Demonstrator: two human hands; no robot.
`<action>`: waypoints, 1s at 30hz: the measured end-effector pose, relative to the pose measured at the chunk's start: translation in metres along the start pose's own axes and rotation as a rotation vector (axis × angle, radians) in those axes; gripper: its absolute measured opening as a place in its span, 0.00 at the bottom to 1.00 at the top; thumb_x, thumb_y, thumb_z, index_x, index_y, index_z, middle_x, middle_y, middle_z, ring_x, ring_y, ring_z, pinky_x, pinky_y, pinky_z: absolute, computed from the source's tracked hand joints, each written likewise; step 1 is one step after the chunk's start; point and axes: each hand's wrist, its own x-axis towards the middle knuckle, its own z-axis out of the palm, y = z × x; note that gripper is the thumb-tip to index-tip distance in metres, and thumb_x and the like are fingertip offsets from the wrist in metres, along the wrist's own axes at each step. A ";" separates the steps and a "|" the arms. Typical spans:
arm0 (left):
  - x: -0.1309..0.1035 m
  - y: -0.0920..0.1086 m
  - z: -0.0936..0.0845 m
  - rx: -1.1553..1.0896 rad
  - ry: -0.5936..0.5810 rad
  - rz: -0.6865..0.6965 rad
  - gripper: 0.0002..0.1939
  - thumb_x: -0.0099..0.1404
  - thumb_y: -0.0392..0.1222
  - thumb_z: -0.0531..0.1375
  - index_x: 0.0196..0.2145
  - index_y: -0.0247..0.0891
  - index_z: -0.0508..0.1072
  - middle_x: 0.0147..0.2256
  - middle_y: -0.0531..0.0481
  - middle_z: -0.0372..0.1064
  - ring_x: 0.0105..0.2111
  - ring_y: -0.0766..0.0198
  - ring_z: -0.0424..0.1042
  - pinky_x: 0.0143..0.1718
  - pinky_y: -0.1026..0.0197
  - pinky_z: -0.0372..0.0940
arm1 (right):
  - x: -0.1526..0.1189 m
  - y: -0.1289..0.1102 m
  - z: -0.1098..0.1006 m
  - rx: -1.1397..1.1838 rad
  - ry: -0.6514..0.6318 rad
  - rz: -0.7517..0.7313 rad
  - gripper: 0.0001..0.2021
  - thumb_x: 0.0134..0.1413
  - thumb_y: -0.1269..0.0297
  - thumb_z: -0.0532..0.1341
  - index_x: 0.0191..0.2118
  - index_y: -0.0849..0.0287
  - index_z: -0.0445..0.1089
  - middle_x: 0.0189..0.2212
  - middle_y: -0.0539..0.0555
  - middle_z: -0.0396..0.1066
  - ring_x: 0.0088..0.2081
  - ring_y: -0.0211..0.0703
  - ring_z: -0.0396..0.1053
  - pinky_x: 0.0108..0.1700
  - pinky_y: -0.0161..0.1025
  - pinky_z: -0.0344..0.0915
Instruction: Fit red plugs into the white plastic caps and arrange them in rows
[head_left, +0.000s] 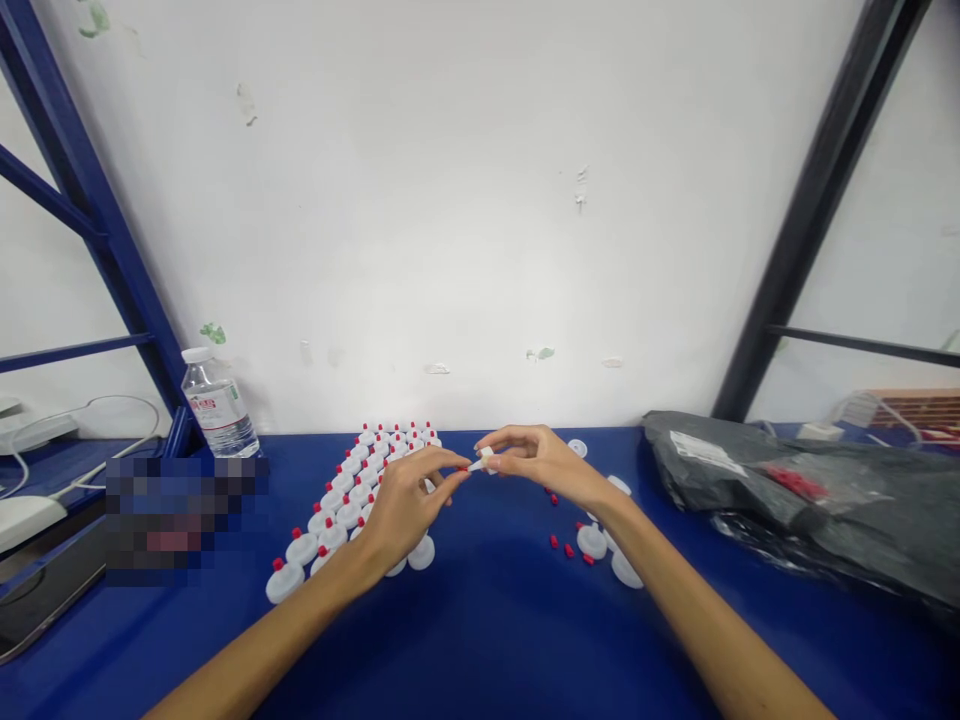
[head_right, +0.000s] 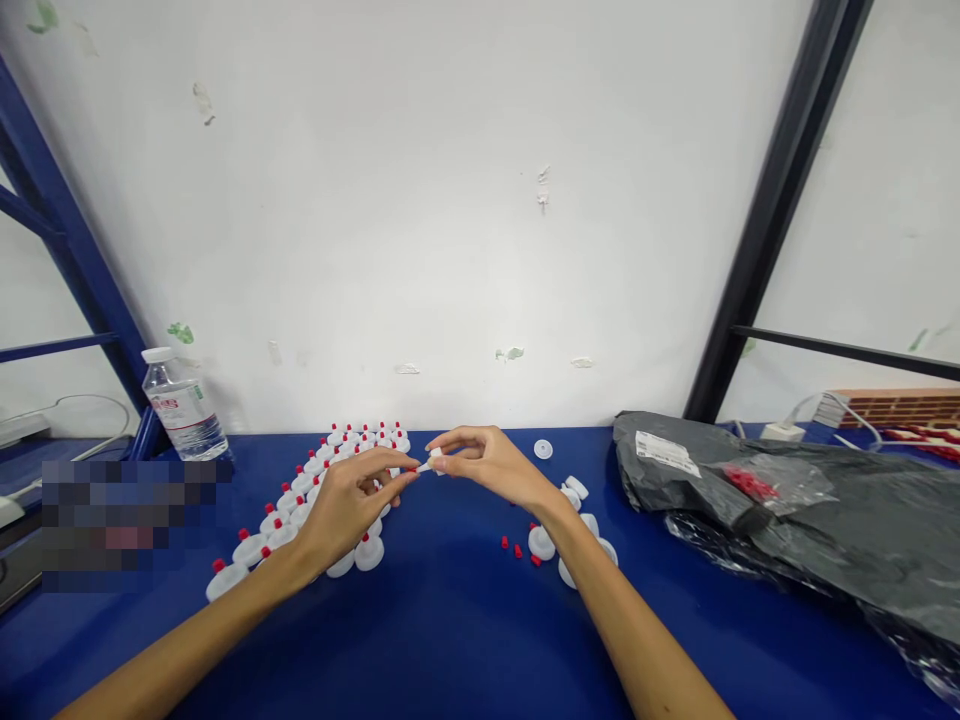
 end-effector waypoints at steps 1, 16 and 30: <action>-0.001 0.000 0.000 0.004 0.002 0.007 0.08 0.67 0.42 0.61 0.40 0.39 0.79 0.33 0.50 0.77 0.22 0.71 0.72 0.22 0.69 0.65 | 0.000 0.000 0.001 0.008 -0.001 -0.005 0.19 0.50 0.52 0.69 0.45 0.57 0.76 0.43 0.56 0.78 0.44 0.47 0.76 0.48 0.43 0.69; -0.006 0.005 -0.002 -0.023 0.158 0.121 0.08 0.67 0.35 0.61 0.38 0.42 0.82 0.33 0.50 0.78 0.27 0.67 0.73 0.29 0.65 0.68 | 0.002 0.007 0.014 0.214 0.010 0.021 0.22 0.47 0.52 0.71 0.44 0.60 0.78 0.37 0.58 0.80 0.41 0.48 0.77 0.47 0.44 0.71; -0.024 0.041 -0.065 0.187 -0.076 -0.012 0.08 0.66 0.41 0.60 0.38 0.42 0.80 0.30 0.52 0.77 0.24 0.68 0.70 0.23 0.69 0.63 | -0.004 -0.013 0.034 0.212 -0.173 0.041 0.25 0.60 0.43 0.59 0.52 0.57 0.74 0.46 0.59 0.77 0.44 0.48 0.78 0.45 0.42 0.73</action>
